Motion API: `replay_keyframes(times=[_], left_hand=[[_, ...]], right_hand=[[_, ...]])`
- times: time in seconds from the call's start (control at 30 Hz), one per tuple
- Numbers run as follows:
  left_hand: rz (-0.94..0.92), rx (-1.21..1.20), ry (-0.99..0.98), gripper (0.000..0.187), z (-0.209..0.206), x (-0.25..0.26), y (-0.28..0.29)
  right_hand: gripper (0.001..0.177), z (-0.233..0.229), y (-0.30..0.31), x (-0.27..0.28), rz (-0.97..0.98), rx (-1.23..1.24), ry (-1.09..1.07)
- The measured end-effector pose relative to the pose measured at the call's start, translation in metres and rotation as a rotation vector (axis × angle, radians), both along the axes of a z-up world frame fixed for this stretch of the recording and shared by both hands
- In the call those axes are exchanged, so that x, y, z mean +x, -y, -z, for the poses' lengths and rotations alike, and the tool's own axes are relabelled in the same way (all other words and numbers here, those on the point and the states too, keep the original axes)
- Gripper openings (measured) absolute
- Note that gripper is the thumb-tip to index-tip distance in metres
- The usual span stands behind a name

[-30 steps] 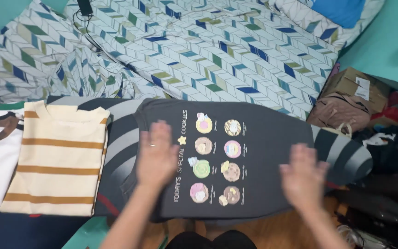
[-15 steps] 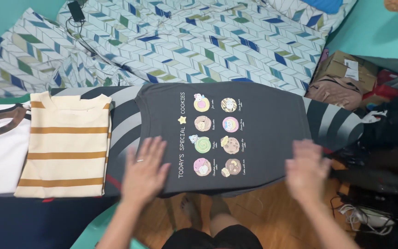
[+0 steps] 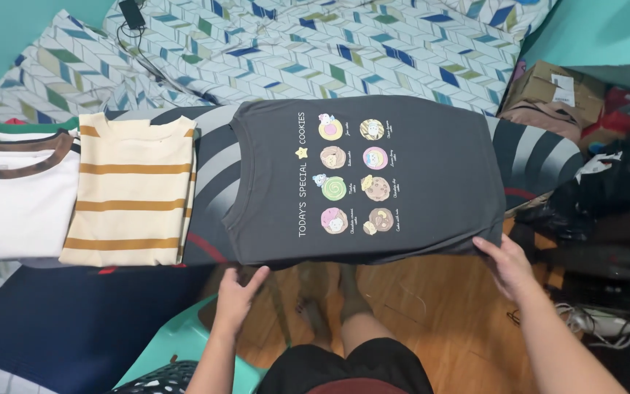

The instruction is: Folding various shirts on an ironing board.

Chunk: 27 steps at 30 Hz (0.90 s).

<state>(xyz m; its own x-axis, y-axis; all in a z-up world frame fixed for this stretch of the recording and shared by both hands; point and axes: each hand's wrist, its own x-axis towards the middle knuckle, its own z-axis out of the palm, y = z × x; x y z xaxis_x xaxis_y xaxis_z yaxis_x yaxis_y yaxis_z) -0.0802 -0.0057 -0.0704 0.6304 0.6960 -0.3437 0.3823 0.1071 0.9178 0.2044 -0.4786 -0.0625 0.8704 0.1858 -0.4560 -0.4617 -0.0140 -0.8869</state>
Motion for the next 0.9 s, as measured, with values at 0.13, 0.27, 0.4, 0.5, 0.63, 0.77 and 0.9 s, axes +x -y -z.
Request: replay_keyframes(times=[0.13, 0.27, 0.4, 0.5, 0.63, 0.77, 0.9], left_hand=[[0.269, -0.091, -0.156, 0.04, -0.012, 0.011, -0.008], [0.688, -0.163, -0.268, 0.041, -0.054, 0.006, -0.006], [0.702, -0.259, -0.196, 0.032, -0.11, 0.003, -0.015], [0.594, 0.048, -0.153, 0.027, -0.112, 0.011, -0.034], [0.534, 0.613, 0.187, 0.027, -0.17, 0.064, -0.037], [0.502, 0.292, 0.288, 0.023, -0.138, 0.123, -0.078], [0.349, -0.084, 0.048, 0.034, -0.145, 0.184, -0.099]], right_hand=[[0.049, -0.013, 0.026, -0.015, -0.094, -0.207, -0.073], [0.036, -0.009, 0.073, -0.023, -0.197, -0.443, -0.066], [0.03, -0.016, 0.091, -0.02, -0.036, -0.245, 0.134], [0.025, -0.041, 0.065, -0.009, -0.057, -0.018, 0.467], [0.017, -0.119, -0.016, 0.009, -0.07, -0.034, 0.728], [0.023, -0.106, -0.019, 0.071, -0.063, 0.186, 0.476], [0.032, -0.101, -0.057, 0.134, 0.079, 0.149, 0.376]])
